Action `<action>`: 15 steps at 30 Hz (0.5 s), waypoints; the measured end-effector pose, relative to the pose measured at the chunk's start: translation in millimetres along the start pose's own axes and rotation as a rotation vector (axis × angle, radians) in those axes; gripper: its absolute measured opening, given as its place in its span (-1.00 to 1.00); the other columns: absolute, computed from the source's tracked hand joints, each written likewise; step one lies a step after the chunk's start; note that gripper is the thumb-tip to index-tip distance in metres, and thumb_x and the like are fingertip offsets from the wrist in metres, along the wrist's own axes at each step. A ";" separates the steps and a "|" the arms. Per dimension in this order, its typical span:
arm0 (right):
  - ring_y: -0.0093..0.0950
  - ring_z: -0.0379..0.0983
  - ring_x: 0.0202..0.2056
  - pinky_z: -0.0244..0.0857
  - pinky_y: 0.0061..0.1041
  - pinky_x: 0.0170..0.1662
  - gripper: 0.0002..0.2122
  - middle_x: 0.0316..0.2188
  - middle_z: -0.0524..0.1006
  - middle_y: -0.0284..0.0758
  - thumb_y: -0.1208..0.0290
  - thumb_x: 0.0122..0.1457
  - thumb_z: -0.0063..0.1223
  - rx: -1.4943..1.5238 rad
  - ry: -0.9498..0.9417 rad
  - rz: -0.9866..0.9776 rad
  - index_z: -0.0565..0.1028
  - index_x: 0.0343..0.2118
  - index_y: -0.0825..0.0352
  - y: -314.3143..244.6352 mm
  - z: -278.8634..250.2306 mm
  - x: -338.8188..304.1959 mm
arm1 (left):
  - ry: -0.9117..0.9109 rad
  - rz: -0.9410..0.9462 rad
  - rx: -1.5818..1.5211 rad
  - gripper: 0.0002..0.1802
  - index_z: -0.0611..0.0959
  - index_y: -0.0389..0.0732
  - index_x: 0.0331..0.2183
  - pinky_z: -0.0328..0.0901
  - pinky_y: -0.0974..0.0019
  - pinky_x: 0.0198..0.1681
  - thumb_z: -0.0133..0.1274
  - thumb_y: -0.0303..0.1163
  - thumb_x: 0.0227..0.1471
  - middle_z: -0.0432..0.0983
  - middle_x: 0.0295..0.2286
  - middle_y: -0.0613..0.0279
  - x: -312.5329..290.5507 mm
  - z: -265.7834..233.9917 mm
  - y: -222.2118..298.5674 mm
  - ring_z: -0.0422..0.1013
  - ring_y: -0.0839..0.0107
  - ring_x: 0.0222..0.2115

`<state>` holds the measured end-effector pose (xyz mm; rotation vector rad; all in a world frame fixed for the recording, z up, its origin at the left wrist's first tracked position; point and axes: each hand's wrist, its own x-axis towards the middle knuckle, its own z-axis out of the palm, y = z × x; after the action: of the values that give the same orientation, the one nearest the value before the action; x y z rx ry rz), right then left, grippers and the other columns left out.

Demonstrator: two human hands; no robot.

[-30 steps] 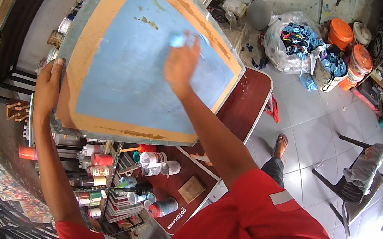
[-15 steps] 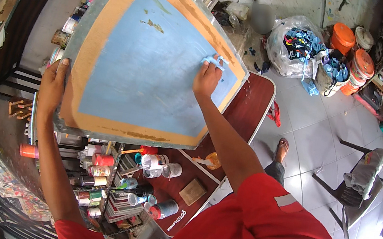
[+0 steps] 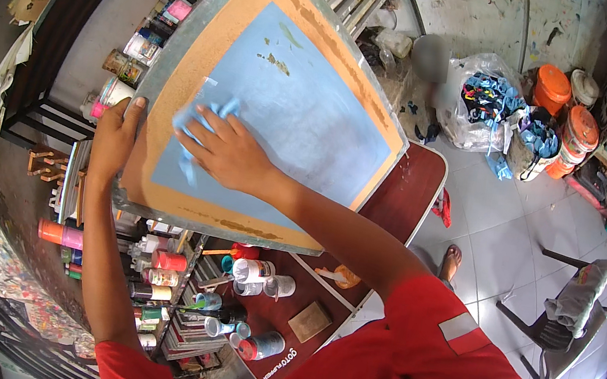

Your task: The person picks up a blue cloth, sprays a liquid onto a screen printing frame, and wipes the mesh of the frame with the cloth.

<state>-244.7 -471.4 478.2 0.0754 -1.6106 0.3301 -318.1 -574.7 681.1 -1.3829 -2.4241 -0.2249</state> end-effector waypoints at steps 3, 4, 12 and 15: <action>-0.13 0.21 0.12 0.17 -0.21 0.03 -0.68 0.11 0.31 -0.10 0.32 0.08 0.00 -0.083 -0.155 0.029 0.49 -0.12 0.32 38.1 -5.7 -27.1 | -0.004 -0.023 0.035 -0.51 0.56 -0.41 -0.38 0.23 0.18 -0.43 -0.14 -0.10 0.21 0.43 -0.62 -0.05 -0.8 -1.0 -0.1 0.27 0.34 -0.59; -0.10 0.21 0.12 0.17 -0.18 0.04 -0.68 0.11 0.31 -0.10 0.33 0.10 -0.02 -0.136 -0.116 0.193 0.48 -0.09 0.32 55.5 -14.5 -18.7 | -0.003 -0.030 0.051 -0.52 0.56 -0.41 -0.37 0.24 0.17 -0.42 -0.13 -0.10 0.21 0.45 -0.61 -0.08 -2.4 -2.1 -1.4 0.30 0.33 -0.58; -0.07 0.29 0.05 0.24 -0.14 -0.05 -0.74 0.03 0.40 -0.12 0.38 0.13 -0.03 -0.169 0.089 0.284 0.54 -0.10 0.14 46.2 6.4 17.6 | -0.002 -0.024 0.041 -0.51 0.54 -0.42 -0.36 0.22 0.21 -0.37 -0.17 -0.11 0.23 0.42 -0.58 0.02 4.0 4.8 2.7 0.26 0.37 -0.53; -0.10 0.33 0.02 0.25 -0.17 -0.06 -0.75 0.02 0.41 -0.14 0.37 0.13 -0.03 -0.005 -0.036 0.068 0.55 -0.12 0.12 7.1 18.0 -6.7 | -0.001 -0.054 0.076 -0.51 0.53 -0.42 -0.37 0.22 0.21 -0.38 -0.17 -0.11 0.22 0.41 -0.59 -0.02 -0.1 0.9 -8.6 0.27 0.34 -0.54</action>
<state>-263.4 -470.2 469.8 0.0232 -1.6525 0.3786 -325.6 -579.0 680.5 -1.2863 -2.4471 -0.1435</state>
